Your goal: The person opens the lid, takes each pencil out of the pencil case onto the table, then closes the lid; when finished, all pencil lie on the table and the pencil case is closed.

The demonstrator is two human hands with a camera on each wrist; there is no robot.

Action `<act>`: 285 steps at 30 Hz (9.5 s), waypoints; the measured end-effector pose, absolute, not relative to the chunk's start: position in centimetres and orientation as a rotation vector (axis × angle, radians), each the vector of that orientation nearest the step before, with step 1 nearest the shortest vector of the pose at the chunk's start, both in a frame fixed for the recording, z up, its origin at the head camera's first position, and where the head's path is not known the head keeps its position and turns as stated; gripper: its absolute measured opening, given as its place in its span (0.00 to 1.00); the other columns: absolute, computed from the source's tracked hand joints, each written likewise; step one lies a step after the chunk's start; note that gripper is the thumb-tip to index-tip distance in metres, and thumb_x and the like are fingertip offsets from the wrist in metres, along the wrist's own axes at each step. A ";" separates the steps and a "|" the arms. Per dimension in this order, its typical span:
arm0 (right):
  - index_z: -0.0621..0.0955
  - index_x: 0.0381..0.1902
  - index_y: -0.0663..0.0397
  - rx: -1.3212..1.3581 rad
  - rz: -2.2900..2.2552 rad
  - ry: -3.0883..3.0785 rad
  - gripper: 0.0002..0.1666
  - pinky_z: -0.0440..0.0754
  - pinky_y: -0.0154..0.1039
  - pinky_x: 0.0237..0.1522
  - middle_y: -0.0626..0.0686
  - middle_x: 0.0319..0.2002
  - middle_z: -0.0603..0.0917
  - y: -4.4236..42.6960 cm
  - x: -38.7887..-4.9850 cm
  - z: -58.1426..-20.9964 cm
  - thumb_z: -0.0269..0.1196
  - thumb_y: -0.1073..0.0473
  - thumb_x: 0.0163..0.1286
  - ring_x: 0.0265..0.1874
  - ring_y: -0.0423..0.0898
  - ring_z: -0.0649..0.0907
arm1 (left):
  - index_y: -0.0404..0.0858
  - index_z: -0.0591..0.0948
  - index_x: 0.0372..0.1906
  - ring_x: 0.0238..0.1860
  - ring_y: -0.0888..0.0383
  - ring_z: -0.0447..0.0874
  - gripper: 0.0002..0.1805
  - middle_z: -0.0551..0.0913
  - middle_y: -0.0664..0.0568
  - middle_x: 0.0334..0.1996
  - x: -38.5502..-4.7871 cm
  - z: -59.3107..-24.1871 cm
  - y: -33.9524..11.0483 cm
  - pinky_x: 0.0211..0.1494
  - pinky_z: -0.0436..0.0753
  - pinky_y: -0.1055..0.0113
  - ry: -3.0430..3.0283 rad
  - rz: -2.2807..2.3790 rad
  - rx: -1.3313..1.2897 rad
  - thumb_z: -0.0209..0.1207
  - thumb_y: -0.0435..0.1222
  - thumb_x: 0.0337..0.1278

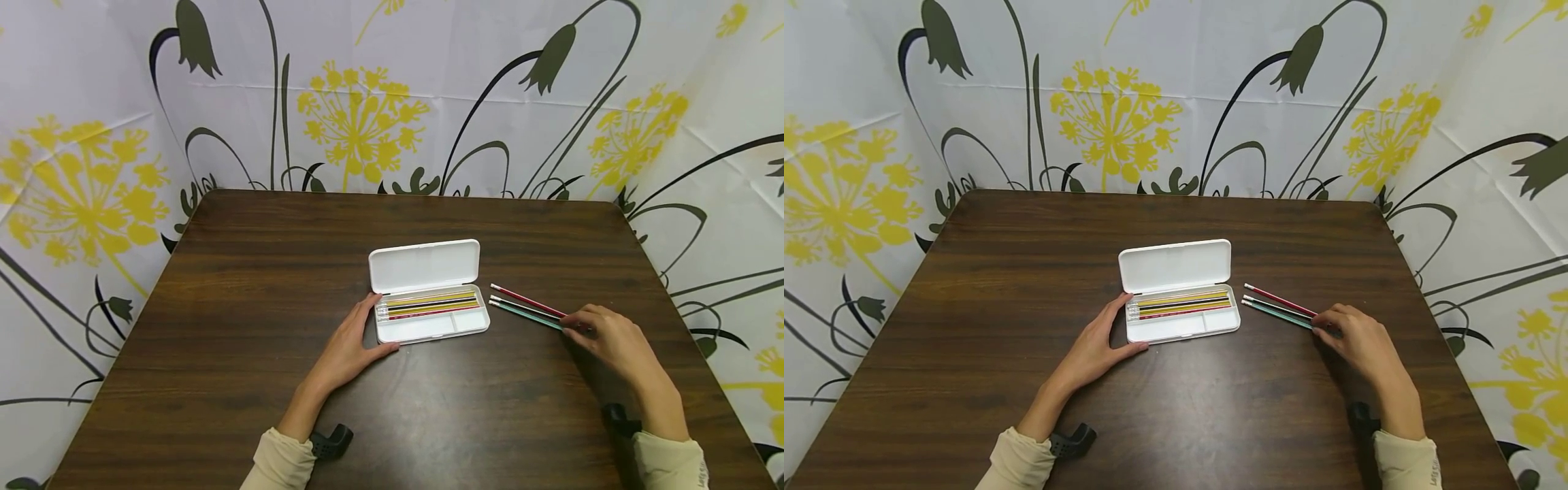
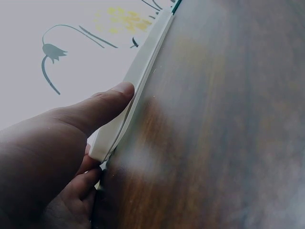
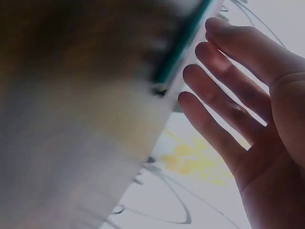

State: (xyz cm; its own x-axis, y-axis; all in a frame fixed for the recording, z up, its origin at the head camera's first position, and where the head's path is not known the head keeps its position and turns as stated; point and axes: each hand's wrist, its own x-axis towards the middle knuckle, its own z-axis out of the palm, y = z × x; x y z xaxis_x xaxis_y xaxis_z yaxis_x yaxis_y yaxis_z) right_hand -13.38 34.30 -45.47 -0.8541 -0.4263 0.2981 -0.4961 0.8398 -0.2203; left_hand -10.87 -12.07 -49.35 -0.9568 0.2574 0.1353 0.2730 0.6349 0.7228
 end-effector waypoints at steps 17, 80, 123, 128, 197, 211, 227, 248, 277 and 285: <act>0.89 0.39 0.49 1.025 0.584 -2.725 0.09 0.78 0.42 0.30 0.44 0.35 0.83 21.3 -19.1 -43.0 0.73 0.60 0.59 0.29 0.44 0.81 | 0.45 0.57 0.77 0.73 0.51 0.55 0.53 0.58 0.45 0.74 -10.8 -49.2 -12.0 0.67 0.64 0.47 -2.850 -1.247 -0.450 0.70 0.56 0.50; 0.90 0.39 0.44 1.228 0.369 -2.723 0.09 0.79 0.38 0.33 0.44 0.35 0.81 15.8 -19.7 -45.0 0.72 0.62 0.61 0.35 0.41 0.78 | 0.45 0.57 0.76 0.73 0.51 0.56 0.52 0.59 0.45 0.74 -10.8 -49.1 -12.0 0.67 0.64 0.47 -2.844 -1.231 -0.451 0.70 0.55 0.50; 0.89 0.39 0.52 0.677 0.446 -2.747 0.15 0.78 0.49 0.29 0.46 0.33 0.83 35.6 -16.2 -42.5 0.75 0.68 0.53 0.30 0.45 0.82 | 0.44 0.57 0.76 0.72 0.49 0.56 0.52 0.59 0.43 0.74 -10.8 -49.1 -12.0 0.67 0.64 0.46 -2.838 -1.235 -0.455 0.70 0.55 0.50; 0.89 0.39 0.53 0.722 0.460 -2.786 0.13 0.80 0.50 0.30 0.47 0.33 0.83 35.2 -17.1 -43.5 0.74 0.67 0.55 0.30 0.46 0.83 | 0.45 0.57 0.76 0.73 0.50 0.56 0.52 0.58 0.43 0.74 -10.8 -49.3 -12.0 0.67 0.64 0.46 -2.846 -1.237 -0.450 0.70 0.55 0.50; 0.89 0.43 0.46 1.282 0.324 -2.702 0.12 0.79 0.38 0.30 0.45 0.35 0.80 15.9 -19.9 -45.0 0.72 0.62 0.61 0.34 0.41 0.78 | 0.45 0.57 0.76 0.72 0.50 0.57 0.53 0.59 0.45 0.74 -10.8 -49.3 -12.1 0.66 0.66 0.46 -2.826 -1.212 -0.450 0.70 0.56 0.49; 0.89 0.39 0.44 1.247 0.366 -2.661 0.09 0.79 0.37 0.31 0.42 0.34 0.84 16.0 -19.7 -45.4 0.71 0.62 0.62 0.34 0.39 0.80 | 0.45 0.57 0.76 0.72 0.51 0.56 0.53 0.58 0.44 0.74 -10.9 -49.3 -12.1 0.67 0.64 0.47 -2.844 -1.219 -0.434 0.71 0.55 0.49; 0.88 0.40 0.48 1.187 0.474 -2.570 0.13 0.79 0.39 0.29 0.45 0.35 0.84 18.6 -18.5 -44.2 0.75 0.64 0.56 0.33 0.41 0.80 | 0.45 0.58 0.76 0.72 0.51 0.57 0.52 0.59 0.44 0.74 -10.8 -49.5 -12.2 0.67 0.65 0.47 -2.829 -1.222 -0.437 0.71 0.55 0.49; 0.88 0.39 0.50 0.625 0.415 -2.668 0.17 0.80 0.49 0.28 0.47 0.36 0.85 34.3 -12.0 -44.3 0.76 0.69 0.50 0.30 0.45 0.83 | 0.44 0.58 0.76 0.72 0.49 0.57 0.52 0.58 0.43 0.74 -10.8 -49.3 -12.1 0.66 0.65 0.46 -2.833 -1.243 -0.445 0.71 0.54 0.49; 0.88 0.41 0.51 0.668 0.431 -2.829 0.12 0.78 0.56 0.30 0.48 0.37 0.85 34.5 -16.2 -46.0 0.71 0.67 0.58 0.32 0.50 0.83 | 0.45 0.58 0.76 0.73 0.50 0.56 0.52 0.59 0.44 0.74 -10.8 -49.3 -11.9 0.66 0.65 0.46 -2.830 -1.240 -0.443 0.70 0.55 0.49; 0.88 0.40 0.52 0.715 0.436 -2.736 0.13 0.79 0.53 0.30 0.48 0.35 0.84 33.3 -16.1 -44.9 0.73 0.67 0.56 0.31 0.48 0.82 | 0.44 0.58 0.76 0.73 0.50 0.56 0.51 0.58 0.43 0.74 -10.9 -49.2 -12.0 0.66 0.65 0.46 -2.828 -1.238 -0.453 0.70 0.55 0.50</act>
